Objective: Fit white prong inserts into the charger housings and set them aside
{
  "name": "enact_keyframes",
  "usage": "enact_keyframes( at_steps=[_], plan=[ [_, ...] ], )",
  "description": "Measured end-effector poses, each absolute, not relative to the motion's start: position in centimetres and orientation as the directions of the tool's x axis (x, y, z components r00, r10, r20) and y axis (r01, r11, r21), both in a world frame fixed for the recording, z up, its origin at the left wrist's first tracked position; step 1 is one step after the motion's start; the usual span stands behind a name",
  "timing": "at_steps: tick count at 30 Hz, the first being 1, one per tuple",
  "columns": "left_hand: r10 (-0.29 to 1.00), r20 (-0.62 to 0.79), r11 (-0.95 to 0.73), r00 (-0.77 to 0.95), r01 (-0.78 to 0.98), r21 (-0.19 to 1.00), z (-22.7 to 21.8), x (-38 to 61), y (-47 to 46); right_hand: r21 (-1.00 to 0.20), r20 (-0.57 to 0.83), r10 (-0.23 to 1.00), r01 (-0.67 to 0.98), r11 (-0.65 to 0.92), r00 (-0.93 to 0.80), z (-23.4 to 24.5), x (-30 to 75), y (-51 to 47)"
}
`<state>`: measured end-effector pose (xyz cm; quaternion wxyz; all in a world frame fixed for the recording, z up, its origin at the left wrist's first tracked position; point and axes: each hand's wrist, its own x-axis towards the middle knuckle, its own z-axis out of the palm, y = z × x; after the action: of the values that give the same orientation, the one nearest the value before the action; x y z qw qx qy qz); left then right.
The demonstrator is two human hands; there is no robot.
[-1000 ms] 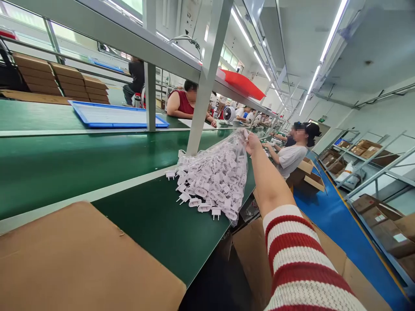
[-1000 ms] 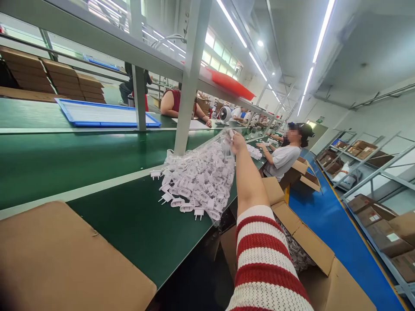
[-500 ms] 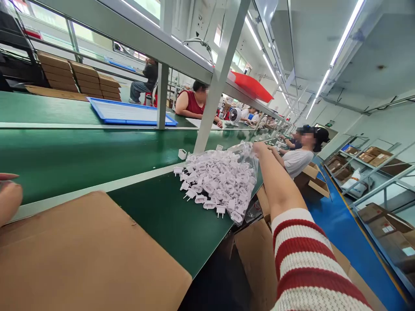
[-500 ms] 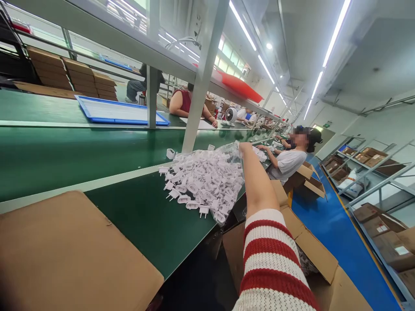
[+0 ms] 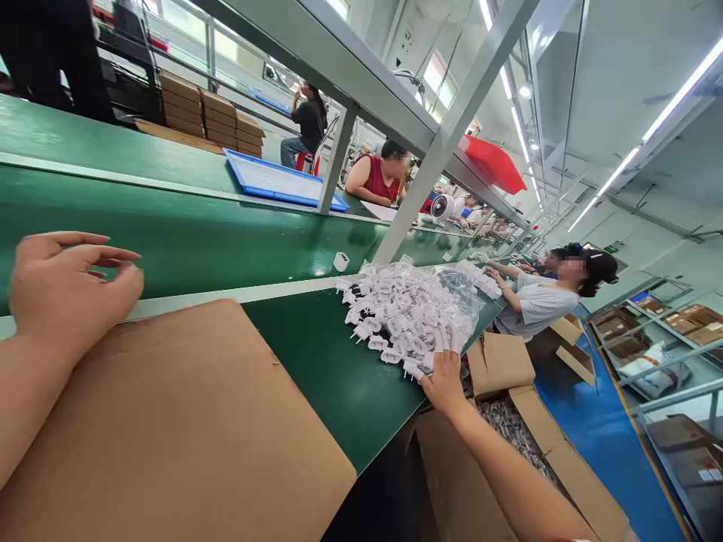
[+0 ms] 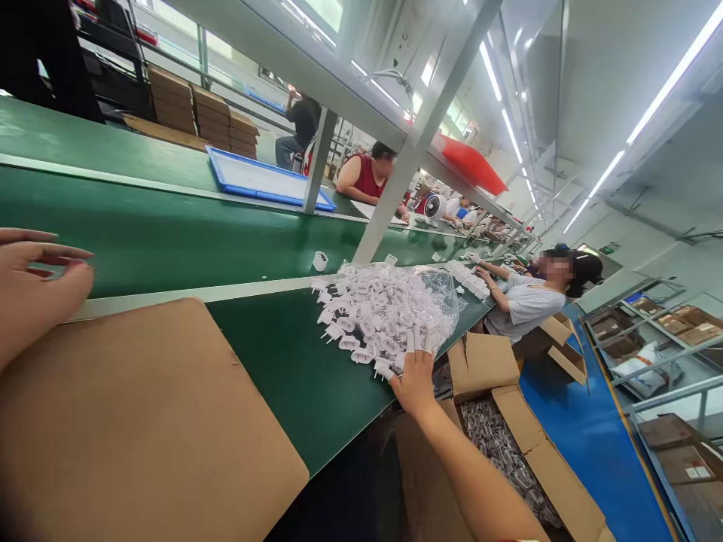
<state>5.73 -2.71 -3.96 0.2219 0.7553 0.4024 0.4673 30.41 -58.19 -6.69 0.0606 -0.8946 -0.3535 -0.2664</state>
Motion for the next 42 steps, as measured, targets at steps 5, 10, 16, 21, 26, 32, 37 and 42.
enact_keyframes(
  at_steps=[5,10,16,21,26,32,37,42],
  plan=[
    [0.835,0.502,-0.549,0.224,0.387,0.741,-2.1,5.2,-4.3,0.131,0.510,0.652,0.698,-0.704,0.562,-5.8,33.9,-58.9],
    [0.886,0.417,-0.463,0.202,0.414,0.783,-1.1,5.3,-3.7,0.073,0.594,0.572,0.670,-0.739,0.566,-3.7,31.8,-57.2],
    [0.895,0.377,-0.445,0.238,0.431,0.785,-0.1,5.5,-4.2,-0.003,0.438,0.780,0.868,-0.496,0.447,1.2,25.9,-46.0],
    [0.881,0.382,-0.470,0.280,0.421,0.776,0.4,5.0,-4.5,0.000,0.100,0.762,0.766,-0.643,0.640,3.4,25.1,-33.2],
    [0.894,0.357,-0.444,0.272,0.424,0.789,0.6,4.5,-4.5,0.044,0.010,0.648,0.648,-0.761,0.761,4.5,27.7,-26.7],
    [0.898,0.333,-0.429,0.288,0.410,0.805,0.5,4.7,-4.1,-0.022,0.014,0.709,0.709,-0.705,0.705,5.6,26.9,-25.6],
    [0.895,0.334,-0.433,0.295,0.402,0.807,0.2,4.9,-3.9,-0.376,0.011,0.864,0.803,-0.463,0.503,4.8,21.0,-26.6],
    [0.882,0.333,-0.457,0.335,0.426,0.781,0.5,4.6,-4.6,-0.840,-0.087,0.968,0.505,-0.198,0.236,3.5,15.4,-29.3]
  ],
)
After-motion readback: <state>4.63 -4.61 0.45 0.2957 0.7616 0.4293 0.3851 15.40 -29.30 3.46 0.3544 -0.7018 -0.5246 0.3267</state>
